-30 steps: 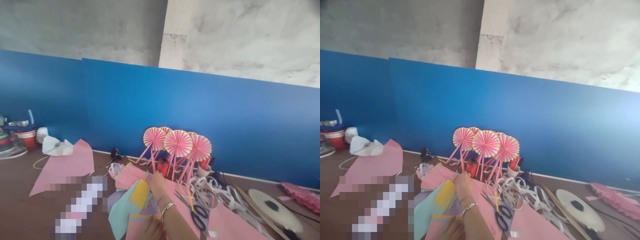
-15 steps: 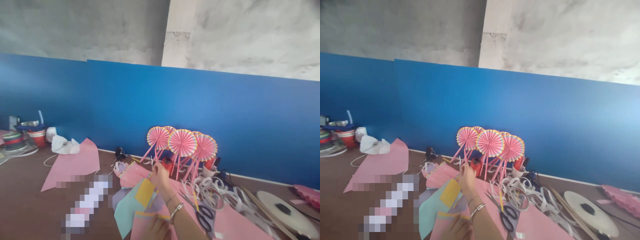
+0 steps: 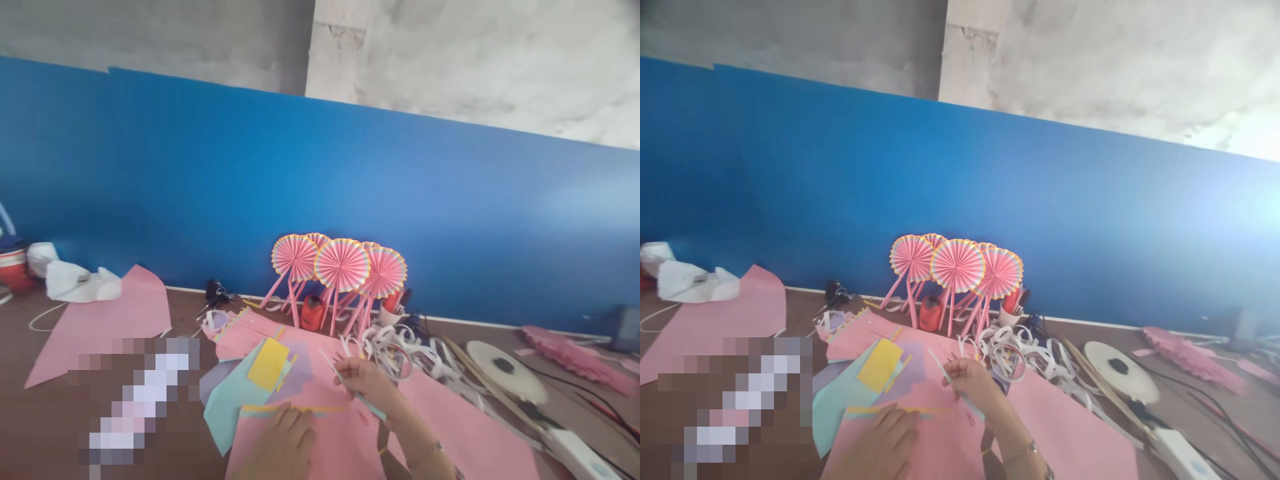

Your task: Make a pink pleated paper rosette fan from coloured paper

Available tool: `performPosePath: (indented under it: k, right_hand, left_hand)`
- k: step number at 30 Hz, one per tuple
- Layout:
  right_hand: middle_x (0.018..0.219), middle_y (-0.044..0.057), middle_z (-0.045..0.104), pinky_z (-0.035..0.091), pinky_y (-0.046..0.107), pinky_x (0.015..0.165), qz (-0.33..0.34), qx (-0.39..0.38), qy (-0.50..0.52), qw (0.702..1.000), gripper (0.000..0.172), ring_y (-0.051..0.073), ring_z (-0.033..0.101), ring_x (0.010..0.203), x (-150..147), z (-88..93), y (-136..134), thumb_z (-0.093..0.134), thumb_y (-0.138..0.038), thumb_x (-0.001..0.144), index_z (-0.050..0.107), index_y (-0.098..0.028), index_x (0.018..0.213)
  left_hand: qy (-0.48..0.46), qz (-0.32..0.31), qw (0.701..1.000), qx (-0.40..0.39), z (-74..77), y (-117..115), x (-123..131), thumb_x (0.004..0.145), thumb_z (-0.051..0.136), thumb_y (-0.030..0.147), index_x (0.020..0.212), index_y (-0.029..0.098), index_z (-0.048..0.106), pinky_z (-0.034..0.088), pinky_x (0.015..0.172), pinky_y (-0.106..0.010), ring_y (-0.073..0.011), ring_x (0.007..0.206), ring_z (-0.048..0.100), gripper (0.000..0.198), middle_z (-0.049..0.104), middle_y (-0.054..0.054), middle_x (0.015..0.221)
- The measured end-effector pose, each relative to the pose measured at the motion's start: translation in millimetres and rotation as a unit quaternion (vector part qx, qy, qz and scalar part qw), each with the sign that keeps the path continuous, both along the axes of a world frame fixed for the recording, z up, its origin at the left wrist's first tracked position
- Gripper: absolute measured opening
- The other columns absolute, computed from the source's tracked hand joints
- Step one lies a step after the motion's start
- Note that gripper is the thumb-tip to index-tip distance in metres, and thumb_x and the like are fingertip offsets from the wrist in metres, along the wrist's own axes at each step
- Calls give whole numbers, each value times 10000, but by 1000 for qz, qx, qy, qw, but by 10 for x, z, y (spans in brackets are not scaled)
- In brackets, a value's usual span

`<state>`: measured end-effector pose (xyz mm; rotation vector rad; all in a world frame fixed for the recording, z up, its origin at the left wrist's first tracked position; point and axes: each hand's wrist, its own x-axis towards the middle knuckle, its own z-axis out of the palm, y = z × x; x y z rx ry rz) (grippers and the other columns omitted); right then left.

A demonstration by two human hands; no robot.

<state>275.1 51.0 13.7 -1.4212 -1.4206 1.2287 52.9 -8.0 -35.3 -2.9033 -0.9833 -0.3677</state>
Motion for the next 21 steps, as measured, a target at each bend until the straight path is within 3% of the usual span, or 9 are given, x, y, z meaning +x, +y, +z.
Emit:
performPosePath:
  k: [1, 4, 9, 15, 21]
  right_hand:
    - [586, -5, 624, 357, 207, 415, -2, -11, -9, 1000, 222, 85, 458, 407, 26, -29, -50, 555, -256, 572, 648, -159, 749]
    - [548, -47, 519, 299, 185, 397, -6, -41, -41, 998, 202, 63, 368, 386, 72, -69, -155, 465, -229, 638, 625, -168, 744]
    - [479, -79, 336, 266, 199, 425, 25, -48, -103, 993, 148, 79, 307, 413, 61, -37, -279, 417, -197, 726, 535, -184, 639]
    - [523, -67, 380, 275, 213, 515, 82, -10, -176, 981, 162, 93, 366, 528, 64, 65, -372, 495, -159, 733, 480, -181, 573]
    - [523, -65, 364, 257, 218, 517, 94, 3, -224, 970, 191, 94, 353, 535, 110, 24, -367, 457, -100, 708, 423, -181, 539]
  left_hand:
    - [5, 2, 1000, -18, 62, -15, -1, 904, 482, 297, 1032, 174, 625, 375, 935, -377, -240, 978, 552, 228, 652, -84, 1106]
    - [21, 7, 999, -48, 198, -43, 6, 911, 429, 260, 1181, 169, 554, 383, 912, -396, -251, 971, 545, 311, 643, -90, 1100]
    - [49, 11, 997, -61, 290, -42, 43, 874, 452, 215, 1258, 143, 488, 361, 932, -436, -262, 981, 518, 393, 621, -101, 1080]
    - [50, 28, 997, -42, 190, 18, 126, 858, 465, 196, 1103, 148, 564, 354, 913, -435, -254, 918, 519, 269, 612, -91, 1003]
    - [41, 31, 998, -20, 79, 21, 114, 868, 465, 192, 1091, 170, 556, 349, 909, -430, -251, 913, 519, 243, 602, -72, 967]
